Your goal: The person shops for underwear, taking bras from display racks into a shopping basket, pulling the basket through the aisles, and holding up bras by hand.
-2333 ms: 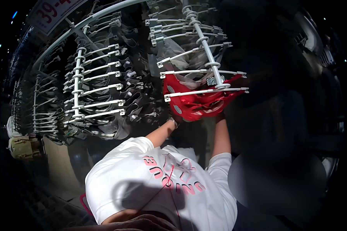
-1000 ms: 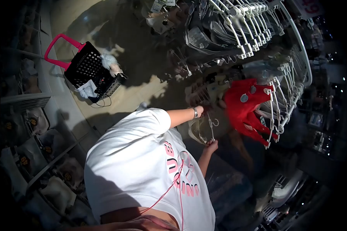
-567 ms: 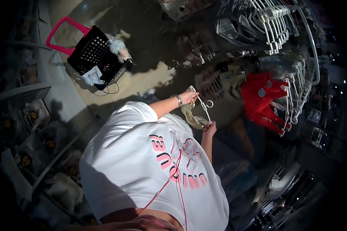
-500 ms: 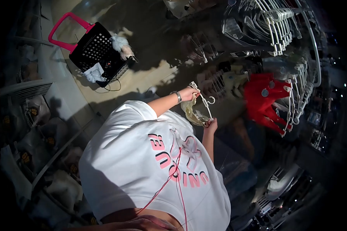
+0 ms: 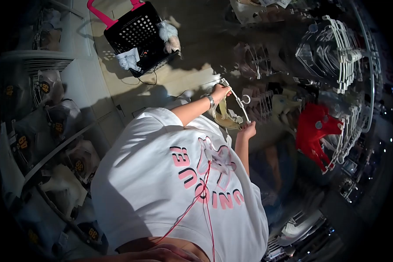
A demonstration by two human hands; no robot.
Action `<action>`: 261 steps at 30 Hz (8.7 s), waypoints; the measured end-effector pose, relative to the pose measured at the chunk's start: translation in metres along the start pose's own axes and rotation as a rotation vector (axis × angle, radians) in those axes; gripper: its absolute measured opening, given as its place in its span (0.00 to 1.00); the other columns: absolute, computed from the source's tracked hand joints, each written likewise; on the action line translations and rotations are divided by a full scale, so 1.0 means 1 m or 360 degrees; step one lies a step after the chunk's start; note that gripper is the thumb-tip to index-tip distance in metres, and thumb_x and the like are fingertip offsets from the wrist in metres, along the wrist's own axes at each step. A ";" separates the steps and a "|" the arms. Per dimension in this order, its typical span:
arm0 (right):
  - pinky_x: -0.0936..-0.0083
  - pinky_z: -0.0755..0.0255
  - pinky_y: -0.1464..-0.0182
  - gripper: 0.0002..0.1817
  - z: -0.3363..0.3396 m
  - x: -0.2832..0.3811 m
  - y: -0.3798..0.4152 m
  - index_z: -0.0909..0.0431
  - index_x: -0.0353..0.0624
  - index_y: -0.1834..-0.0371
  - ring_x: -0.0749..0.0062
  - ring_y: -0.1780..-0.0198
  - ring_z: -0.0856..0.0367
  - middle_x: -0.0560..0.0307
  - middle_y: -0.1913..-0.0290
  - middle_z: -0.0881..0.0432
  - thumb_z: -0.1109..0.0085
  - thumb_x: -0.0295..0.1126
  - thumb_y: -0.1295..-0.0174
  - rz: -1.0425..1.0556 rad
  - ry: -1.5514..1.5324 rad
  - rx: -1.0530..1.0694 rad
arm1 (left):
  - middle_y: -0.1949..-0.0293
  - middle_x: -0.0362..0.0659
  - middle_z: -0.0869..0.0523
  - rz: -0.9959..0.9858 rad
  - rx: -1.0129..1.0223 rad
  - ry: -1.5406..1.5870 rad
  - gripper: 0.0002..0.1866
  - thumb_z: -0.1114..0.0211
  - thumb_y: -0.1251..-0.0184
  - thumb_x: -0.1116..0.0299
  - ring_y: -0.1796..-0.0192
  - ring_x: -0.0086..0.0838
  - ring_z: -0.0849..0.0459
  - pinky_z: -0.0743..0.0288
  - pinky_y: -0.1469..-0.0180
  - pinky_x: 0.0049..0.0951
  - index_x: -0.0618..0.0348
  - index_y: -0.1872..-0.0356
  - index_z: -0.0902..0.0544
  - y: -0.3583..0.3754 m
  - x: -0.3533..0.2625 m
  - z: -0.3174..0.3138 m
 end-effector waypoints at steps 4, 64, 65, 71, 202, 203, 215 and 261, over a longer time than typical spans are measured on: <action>0.79 0.49 0.79 0.16 -0.014 0.009 -0.009 0.35 0.51 0.82 0.82 0.81 0.37 0.68 0.82 0.33 0.47 0.33 0.36 -0.0004 0.0014 0.0121 | 0.74 0.40 0.15 -0.0091 -0.0208 0.0203 0.07 0.36 0.38 0.69 0.74 0.21 0.18 0.24 0.71 0.23 0.63 0.70 0.17 -0.009 -0.021 0.032; 0.89 0.32 0.71 0.10 -0.108 0.231 0.159 0.27 0.42 0.73 0.89 0.72 0.24 0.66 0.74 0.20 0.32 0.23 0.46 0.0487 0.0620 0.1407 | 0.85 0.39 0.31 -0.2443 0.0789 -0.1904 0.17 0.27 0.51 0.62 0.81 0.31 0.29 0.33 0.78 0.30 0.56 0.86 0.28 0.264 -0.263 -0.038; 0.90 0.32 0.71 0.08 -0.108 0.224 0.156 0.25 0.41 0.72 0.89 0.72 0.24 0.66 0.73 0.20 0.33 0.24 0.45 0.0418 0.0665 0.1454 | 0.85 0.39 0.31 -0.2438 0.0791 -0.1899 0.17 0.27 0.51 0.62 0.81 0.32 0.29 0.33 0.78 0.30 0.56 0.86 0.28 0.265 -0.264 -0.037; 0.83 0.30 0.57 0.20 -0.097 0.189 0.135 0.19 0.34 0.57 0.79 0.60 0.21 0.56 0.58 0.17 0.34 0.42 0.41 -0.0019 0.0405 0.1860 | 0.85 0.41 0.29 -0.2356 0.0787 -0.1819 0.17 0.27 0.50 0.64 0.82 0.33 0.29 0.35 0.79 0.31 0.58 0.85 0.27 0.256 -0.262 -0.031; 0.66 0.24 0.55 0.12 -0.113 -0.141 -0.038 0.19 0.40 0.58 0.53 0.58 0.16 0.44 0.61 0.16 0.41 0.36 0.40 0.0241 0.2418 0.0903 | 0.43 0.46 0.22 0.0201 -0.1018 -0.2283 0.32 0.31 0.50 0.41 0.39 0.47 0.27 0.34 0.41 0.56 0.54 0.49 0.21 -0.316 -0.248 0.448; 0.65 0.24 0.55 0.12 -0.117 -0.146 -0.040 0.19 0.40 0.59 0.51 0.58 0.17 0.43 0.61 0.16 0.41 0.36 0.40 0.0206 0.2397 0.0926 | 0.43 0.47 0.22 0.0218 -0.1001 -0.2294 0.33 0.32 0.49 0.41 0.39 0.47 0.27 0.33 0.42 0.55 0.55 0.49 0.22 -0.314 -0.249 0.446; 0.62 0.35 0.43 0.47 -0.507 -0.396 -0.038 0.23 0.32 0.48 0.57 0.46 0.24 0.37 0.49 0.21 0.62 0.72 0.40 -0.0504 0.1832 0.1373 | 0.61 0.55 0.17 -0.0741 -0.1079 -0.2137 0.25 0.27 0.49 0.53 0.56 0.52 0.20 0.26 0.54 0.43 0.67 0.62 0.18 -0.291 -0.271 0.427; 0.56 0.24 0.66 0.18 -0.324 -0.100 -0.008 0.28 0.42 0.52 0.45 0.68 0.18 0.43 0.72 0.18 0.40 0.29 0.46 0.0578 0.1721 0.1287 | 0.76 0.48 0.15 -0.0355 0.0114 -0.1651 0.11 0.33 0.42 0.66 0.72 0.37 0.15 0.24 0.68 0.35 0.64 0.65 0.19 -0.129 -0.128 0.039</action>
Point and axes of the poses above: each hand's wrist, its own y-axis away from the middle knuckle, its own z-axis out of the back of the hand, x = y × z, the point moved 10 cm from there along -y, towards the middle knuckle
